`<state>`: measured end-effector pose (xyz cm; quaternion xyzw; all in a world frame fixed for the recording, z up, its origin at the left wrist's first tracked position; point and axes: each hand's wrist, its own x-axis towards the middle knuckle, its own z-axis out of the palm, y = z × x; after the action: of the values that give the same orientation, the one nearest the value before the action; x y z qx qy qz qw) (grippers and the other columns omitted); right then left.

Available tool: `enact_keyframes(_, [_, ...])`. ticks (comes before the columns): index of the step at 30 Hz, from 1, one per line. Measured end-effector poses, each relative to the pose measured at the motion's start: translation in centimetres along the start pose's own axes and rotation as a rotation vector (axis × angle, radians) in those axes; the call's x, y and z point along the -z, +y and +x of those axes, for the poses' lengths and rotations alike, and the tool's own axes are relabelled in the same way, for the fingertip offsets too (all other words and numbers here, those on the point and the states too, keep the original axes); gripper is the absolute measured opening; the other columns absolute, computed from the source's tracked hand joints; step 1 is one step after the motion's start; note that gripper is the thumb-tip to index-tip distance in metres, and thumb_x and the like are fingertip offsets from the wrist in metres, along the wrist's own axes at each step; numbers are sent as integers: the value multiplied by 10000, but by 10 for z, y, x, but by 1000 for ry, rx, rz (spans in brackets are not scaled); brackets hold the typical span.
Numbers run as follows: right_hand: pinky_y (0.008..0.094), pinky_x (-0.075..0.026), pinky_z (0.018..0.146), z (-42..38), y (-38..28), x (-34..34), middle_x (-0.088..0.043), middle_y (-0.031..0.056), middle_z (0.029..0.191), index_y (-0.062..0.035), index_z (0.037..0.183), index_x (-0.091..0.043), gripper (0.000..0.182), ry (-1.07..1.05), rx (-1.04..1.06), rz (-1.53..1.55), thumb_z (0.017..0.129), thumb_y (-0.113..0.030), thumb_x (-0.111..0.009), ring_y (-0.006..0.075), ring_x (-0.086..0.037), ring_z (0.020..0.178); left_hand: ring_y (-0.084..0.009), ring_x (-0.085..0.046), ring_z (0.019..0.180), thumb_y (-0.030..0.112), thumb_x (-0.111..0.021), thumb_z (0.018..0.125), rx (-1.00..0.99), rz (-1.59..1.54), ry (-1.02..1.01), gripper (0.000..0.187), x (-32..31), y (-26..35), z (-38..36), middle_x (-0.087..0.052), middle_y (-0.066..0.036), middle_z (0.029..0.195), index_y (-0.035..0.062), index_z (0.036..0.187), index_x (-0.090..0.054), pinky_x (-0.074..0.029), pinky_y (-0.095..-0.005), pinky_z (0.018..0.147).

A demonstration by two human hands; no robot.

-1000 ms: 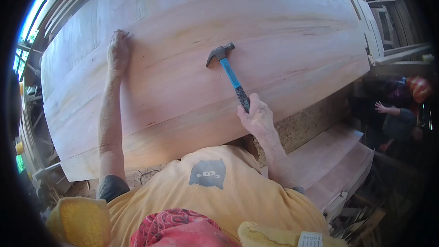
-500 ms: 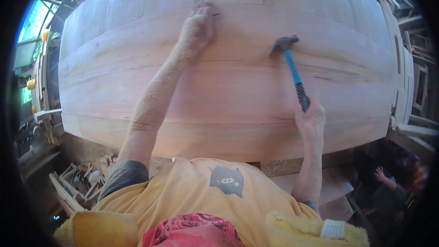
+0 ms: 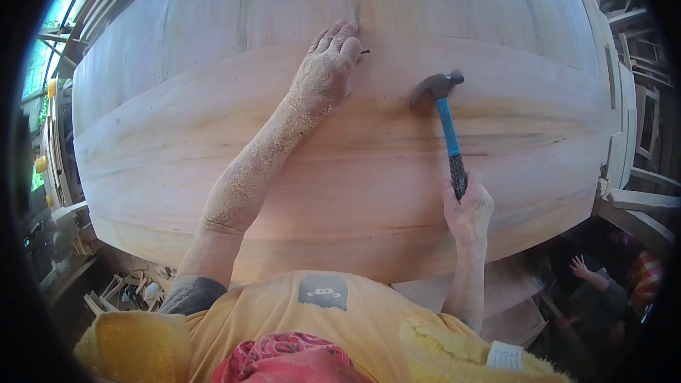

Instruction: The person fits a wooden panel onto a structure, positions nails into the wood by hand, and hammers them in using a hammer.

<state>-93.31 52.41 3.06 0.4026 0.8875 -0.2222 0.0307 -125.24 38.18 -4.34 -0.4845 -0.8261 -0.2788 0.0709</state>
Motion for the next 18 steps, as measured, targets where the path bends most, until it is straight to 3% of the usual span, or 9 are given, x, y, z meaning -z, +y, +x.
enact_keyframes(6, [485, -508, 645, 1, -8, 3, -632, 187, 700, -23, 981, -576, 254, -23, -46, 16, 907, -190, -752, 409, -663, 680, -449, -557, 1332, 36, -587, 926, -10, 20, 79, 250, -14, -40, 48, -599, -261, 1399, -7, 1171, -564, -441, -501, 1133])
enact_keyframes(11, [486, -514, 653, -1, -5, 2, -642, 186, 714, -33, 981, -586, 239, 17, 2, 17, 903, -185, -753, 414, -670, 692, -434, -598, 1224, 137, -626, 897, 172, 29, -67, 314, -10, -98, 120, -656, -241, 1269, 10, 1181, -588, -485, -468, 1050])
enact_keyframes(14, [487, -517, 656, 1, -6, 3, -648, 184, 720, -33, 981, -592, 238, 10, -6, 15, 901, -187, -755, 417, -673, 700, -326, -672, 854, 63, -636, 934, 54, -85, 188, 55, -10, -128, 152, -681, -148, 920, 61, 987, -620, -528, -446, 713])
enact_keyframes(18, [484, -520, 662, 0, -5, 3, -652, 180, 722, -30, 982, -595, 244, 1, -23, 18, 901, -194, -757, 420, -672, 705, -432, -629, 1047, 97, -628, 884, 112, -116, 40, 179, -3, -104, 138, -672, -221, 1070, 34, 1050, -609, -504, -489, 885])
